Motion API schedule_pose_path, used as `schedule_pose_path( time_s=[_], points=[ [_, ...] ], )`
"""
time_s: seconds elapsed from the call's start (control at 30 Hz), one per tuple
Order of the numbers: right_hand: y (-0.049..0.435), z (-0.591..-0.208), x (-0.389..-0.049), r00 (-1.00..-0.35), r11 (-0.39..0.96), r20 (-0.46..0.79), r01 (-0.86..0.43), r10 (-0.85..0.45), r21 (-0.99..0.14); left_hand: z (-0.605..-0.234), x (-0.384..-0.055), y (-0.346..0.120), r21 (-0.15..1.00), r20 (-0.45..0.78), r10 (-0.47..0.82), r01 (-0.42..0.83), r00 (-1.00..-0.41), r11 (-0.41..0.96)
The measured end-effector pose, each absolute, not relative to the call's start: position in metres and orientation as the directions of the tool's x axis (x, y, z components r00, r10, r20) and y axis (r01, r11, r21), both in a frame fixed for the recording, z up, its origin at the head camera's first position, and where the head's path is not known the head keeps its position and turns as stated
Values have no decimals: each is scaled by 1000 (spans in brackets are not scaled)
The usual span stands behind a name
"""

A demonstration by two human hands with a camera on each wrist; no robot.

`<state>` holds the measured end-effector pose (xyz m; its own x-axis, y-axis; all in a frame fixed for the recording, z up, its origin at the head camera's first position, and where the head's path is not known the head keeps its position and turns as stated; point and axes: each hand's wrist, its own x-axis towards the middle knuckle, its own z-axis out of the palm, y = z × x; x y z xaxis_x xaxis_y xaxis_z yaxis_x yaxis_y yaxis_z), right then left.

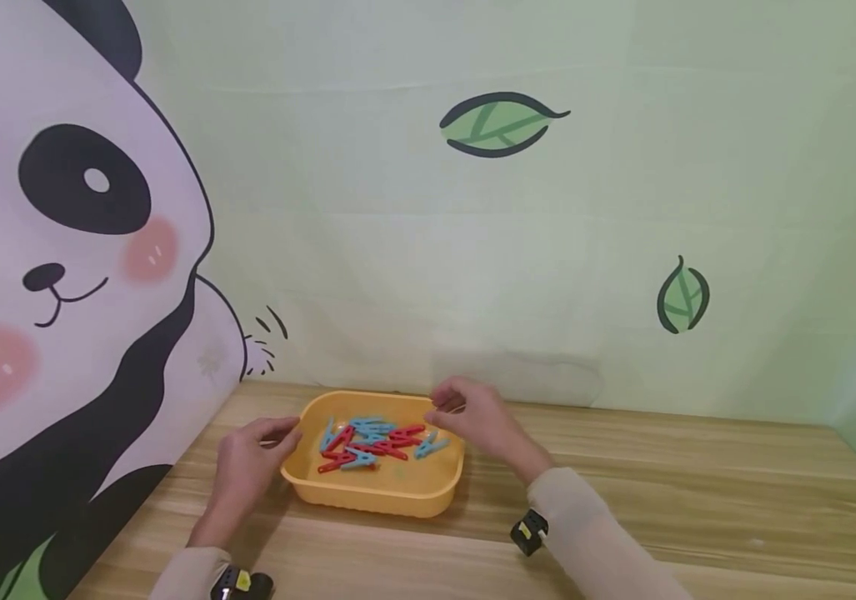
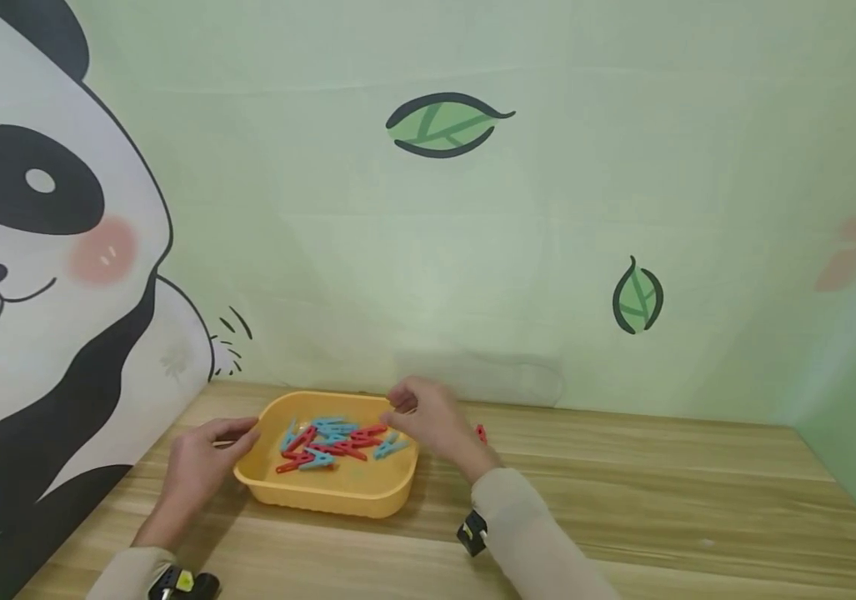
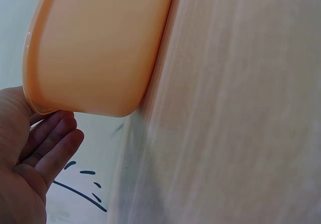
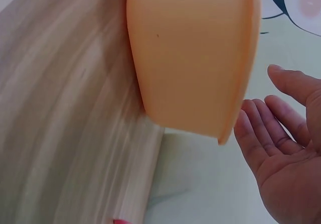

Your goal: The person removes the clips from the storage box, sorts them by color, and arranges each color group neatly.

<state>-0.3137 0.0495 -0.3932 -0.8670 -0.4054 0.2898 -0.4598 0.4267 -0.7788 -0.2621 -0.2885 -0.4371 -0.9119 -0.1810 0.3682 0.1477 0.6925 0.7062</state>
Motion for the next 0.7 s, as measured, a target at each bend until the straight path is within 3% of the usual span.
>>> schedule_pose_path(
  time_s=[0.23, 0.7],
  points=[
    [36, -403, -318, -839, 418, 261, -478, -477, -772, -435, -260, -288, 708, 370, -181, 150, -911, 690],
    [4, -407, -327, -810, 525, 124, -479, -573, -703, -438, -263, -289, 704, 397, -182, 171, -900, 690]
  ],
)
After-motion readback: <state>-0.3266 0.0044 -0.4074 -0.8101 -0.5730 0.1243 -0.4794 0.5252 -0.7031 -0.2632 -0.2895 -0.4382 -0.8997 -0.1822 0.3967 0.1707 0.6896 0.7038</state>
